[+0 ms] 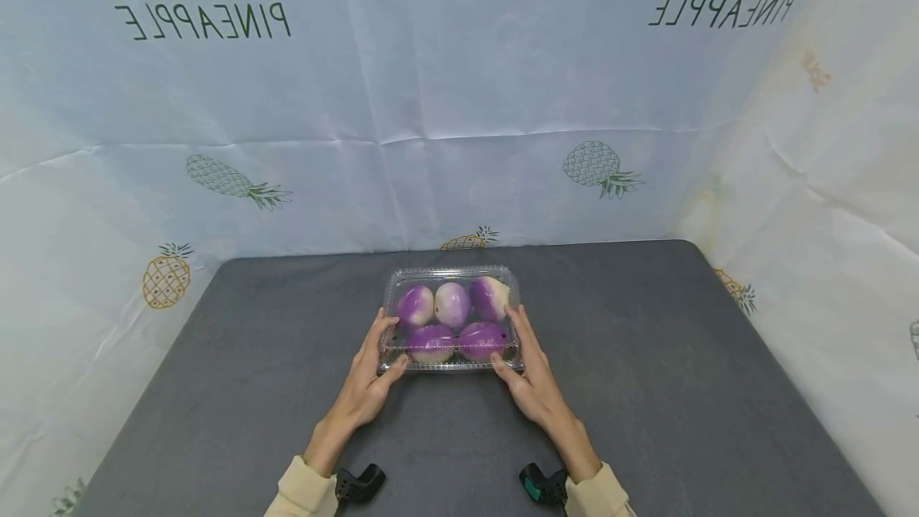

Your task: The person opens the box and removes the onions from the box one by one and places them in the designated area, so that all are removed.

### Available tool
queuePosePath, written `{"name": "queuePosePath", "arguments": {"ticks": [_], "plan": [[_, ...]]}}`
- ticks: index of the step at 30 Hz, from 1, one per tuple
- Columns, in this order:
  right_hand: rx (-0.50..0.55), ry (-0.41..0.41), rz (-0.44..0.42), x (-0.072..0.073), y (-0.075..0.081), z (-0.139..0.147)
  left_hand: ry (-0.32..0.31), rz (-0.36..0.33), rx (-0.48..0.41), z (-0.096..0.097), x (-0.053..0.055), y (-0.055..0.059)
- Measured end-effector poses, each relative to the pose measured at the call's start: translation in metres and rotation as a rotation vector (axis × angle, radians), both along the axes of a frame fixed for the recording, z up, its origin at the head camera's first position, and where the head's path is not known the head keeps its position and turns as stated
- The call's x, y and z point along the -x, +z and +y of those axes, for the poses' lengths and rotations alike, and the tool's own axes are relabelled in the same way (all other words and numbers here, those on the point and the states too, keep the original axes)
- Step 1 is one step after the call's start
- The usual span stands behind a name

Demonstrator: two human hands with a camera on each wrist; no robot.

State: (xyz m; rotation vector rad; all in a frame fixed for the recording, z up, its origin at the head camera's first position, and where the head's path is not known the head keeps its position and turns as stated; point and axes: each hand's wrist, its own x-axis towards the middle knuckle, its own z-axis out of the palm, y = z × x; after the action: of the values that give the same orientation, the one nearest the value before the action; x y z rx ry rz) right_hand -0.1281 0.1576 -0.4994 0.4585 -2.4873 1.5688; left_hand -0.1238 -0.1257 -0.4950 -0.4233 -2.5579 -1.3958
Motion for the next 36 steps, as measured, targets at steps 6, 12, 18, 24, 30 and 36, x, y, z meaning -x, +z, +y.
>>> {"name": "queuePosePath", "arguments": {"ticks": [6,12,18,24,30,36], "plan": [[-0.061,0.000,0.106,-0.0002,-0.0016,0.0034,-0.017,0.012,0.039,-0.0023,0.0001,0.0007],[-0.086,0.020,0.131,-0.0024,0.0010,0.0032,0.006,0.040,0.059,-0.0047,-0.0003,0.0016],[-0.073,0.032,0.112,-0.0018,0.0025,0.0027,0.031,0.086,0.090,-0.0030,-0.0006,0.0004],[-0.084,0.046,0.085,-0.0016,0.0024,0.0048,0.055,0.150,0.109,-0.0010,-0.0031,-0.0025],[-0.103,0.053,0.068,-0.0027,0.0039,0.0057,0.072,0.204,0.118,0.0006,-0.0040,-0.0036],[-0.110,0.041,0.082,-0.0029,0.0042,0.0066,0.078,0.251,0.143,-0.0002,-0.0017,-0.0022]]}}
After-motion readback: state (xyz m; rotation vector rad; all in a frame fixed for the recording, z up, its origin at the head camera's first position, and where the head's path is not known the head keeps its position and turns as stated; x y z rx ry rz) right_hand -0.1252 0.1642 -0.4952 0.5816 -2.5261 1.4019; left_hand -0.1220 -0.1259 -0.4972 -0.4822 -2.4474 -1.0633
